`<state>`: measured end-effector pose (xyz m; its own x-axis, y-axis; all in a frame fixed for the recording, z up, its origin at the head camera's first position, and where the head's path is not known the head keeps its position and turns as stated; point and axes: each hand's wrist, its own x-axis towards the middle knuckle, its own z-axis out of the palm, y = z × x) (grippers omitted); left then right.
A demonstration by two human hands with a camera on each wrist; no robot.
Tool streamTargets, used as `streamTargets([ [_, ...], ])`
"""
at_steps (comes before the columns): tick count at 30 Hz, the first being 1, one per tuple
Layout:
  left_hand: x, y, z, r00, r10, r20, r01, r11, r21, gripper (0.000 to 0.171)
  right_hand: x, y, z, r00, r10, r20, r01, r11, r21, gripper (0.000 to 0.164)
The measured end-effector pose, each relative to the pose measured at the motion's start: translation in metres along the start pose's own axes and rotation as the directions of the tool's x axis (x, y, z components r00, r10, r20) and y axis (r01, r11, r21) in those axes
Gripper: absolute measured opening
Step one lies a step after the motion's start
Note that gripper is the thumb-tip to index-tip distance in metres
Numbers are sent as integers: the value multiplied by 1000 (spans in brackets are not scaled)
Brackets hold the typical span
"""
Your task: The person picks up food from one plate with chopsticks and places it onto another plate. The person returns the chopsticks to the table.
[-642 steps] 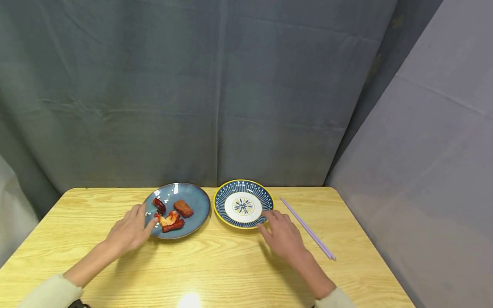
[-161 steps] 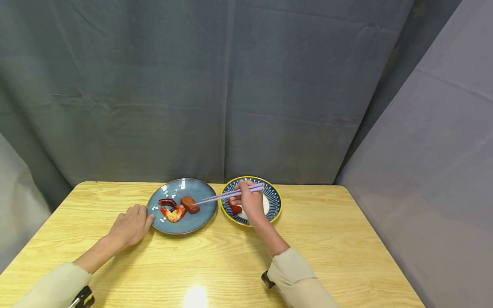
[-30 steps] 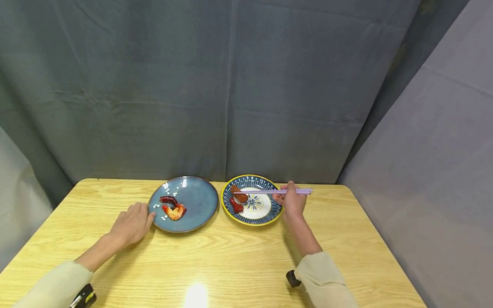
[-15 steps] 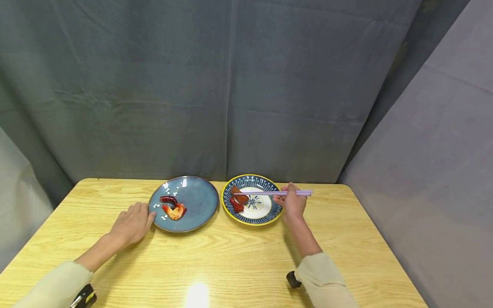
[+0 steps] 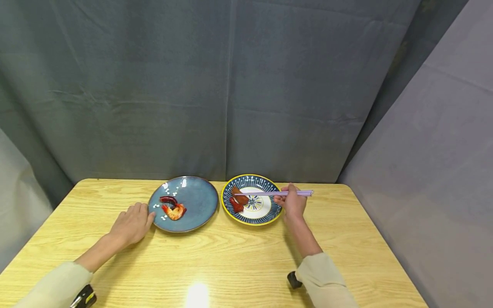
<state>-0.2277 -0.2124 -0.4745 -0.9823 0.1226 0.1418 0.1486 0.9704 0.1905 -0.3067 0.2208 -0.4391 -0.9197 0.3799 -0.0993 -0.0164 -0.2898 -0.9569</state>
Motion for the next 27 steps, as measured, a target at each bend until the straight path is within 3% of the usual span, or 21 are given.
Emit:
streamTargets([
  [27,1,-2,2,1000,-4,-3,4,1000,-11,30,4,-1,-4,1000,0,-18,-1,999,-36,33],
])
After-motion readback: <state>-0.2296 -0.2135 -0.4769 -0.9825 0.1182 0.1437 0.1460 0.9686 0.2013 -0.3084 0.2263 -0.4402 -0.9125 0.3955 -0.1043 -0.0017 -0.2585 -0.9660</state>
